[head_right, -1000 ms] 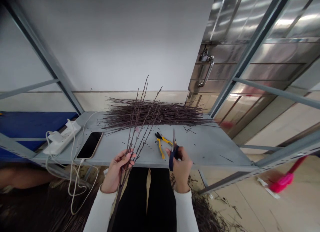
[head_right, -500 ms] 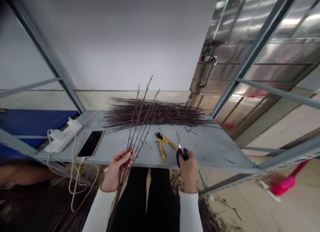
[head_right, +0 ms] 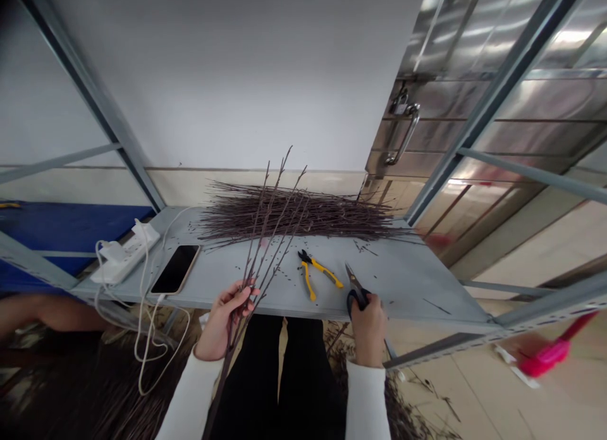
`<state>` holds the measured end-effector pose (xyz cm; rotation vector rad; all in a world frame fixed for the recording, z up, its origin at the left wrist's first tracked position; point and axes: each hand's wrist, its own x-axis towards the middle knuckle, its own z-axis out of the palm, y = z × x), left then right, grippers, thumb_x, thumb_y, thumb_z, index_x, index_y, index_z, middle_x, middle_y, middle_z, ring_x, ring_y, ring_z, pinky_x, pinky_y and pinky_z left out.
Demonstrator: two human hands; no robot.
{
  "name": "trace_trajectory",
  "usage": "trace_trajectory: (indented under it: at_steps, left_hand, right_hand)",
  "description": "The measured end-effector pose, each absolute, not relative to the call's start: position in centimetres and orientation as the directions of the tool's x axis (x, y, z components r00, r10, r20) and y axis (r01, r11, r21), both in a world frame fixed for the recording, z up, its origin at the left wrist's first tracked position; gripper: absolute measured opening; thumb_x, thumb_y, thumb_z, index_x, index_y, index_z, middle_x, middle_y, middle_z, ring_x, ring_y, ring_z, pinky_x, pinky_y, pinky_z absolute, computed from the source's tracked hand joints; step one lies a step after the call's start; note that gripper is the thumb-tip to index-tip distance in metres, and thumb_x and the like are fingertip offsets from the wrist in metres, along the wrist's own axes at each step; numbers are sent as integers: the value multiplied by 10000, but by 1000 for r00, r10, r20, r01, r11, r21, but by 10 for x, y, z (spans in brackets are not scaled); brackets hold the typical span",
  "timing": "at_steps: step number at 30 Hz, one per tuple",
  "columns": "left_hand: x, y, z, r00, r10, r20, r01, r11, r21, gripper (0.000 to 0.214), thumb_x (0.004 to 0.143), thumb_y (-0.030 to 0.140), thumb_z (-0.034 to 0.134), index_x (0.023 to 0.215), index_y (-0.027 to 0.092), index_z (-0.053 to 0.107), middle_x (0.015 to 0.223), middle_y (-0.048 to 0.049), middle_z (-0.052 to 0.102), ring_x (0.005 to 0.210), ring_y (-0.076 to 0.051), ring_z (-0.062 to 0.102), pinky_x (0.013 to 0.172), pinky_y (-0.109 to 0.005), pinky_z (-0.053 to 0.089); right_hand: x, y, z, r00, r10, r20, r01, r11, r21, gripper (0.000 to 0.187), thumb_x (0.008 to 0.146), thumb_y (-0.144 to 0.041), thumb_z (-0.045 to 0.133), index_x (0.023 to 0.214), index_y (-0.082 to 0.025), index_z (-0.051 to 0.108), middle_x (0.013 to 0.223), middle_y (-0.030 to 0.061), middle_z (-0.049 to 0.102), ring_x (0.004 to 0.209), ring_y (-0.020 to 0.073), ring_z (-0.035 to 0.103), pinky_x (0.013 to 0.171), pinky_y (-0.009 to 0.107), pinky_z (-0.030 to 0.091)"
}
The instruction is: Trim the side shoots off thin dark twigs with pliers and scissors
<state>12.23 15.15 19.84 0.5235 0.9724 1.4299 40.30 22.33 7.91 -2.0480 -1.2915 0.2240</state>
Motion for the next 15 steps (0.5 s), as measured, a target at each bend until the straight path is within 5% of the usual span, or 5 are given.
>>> trace_trajectory:
  at_steps: [11, 15]
  left_hand:
    - [121, 149, 196, -104, 970, -221, -527, 135, 839, 320, 614, 301, 842, 852, 128, 716, 743, -60, 738, 495, -61, 585, 468, -145, 426]
    - [122, 151, 196, -96, 971, -220, -496, 145, 856, 336, 603, 308, 847, 849, 122, 713, 733, -70, 740, 488, -70, 588, 460, -154, 418]
  right_hand:
    - [385, 225, 91, 455, 810, 370, 730, -100, -676, 380, 782, -480, 429, 860, -149, 599, 807, 161, 602, 858, 319, 546, 778, 443, 424]
    - [351, 220, 120, 433, 825, 364, 548, 80, -833, 449, 810, -564, 449, 867, -154, 623, 878, 146, 630, 806, 264, 587, 795, 425, 452]
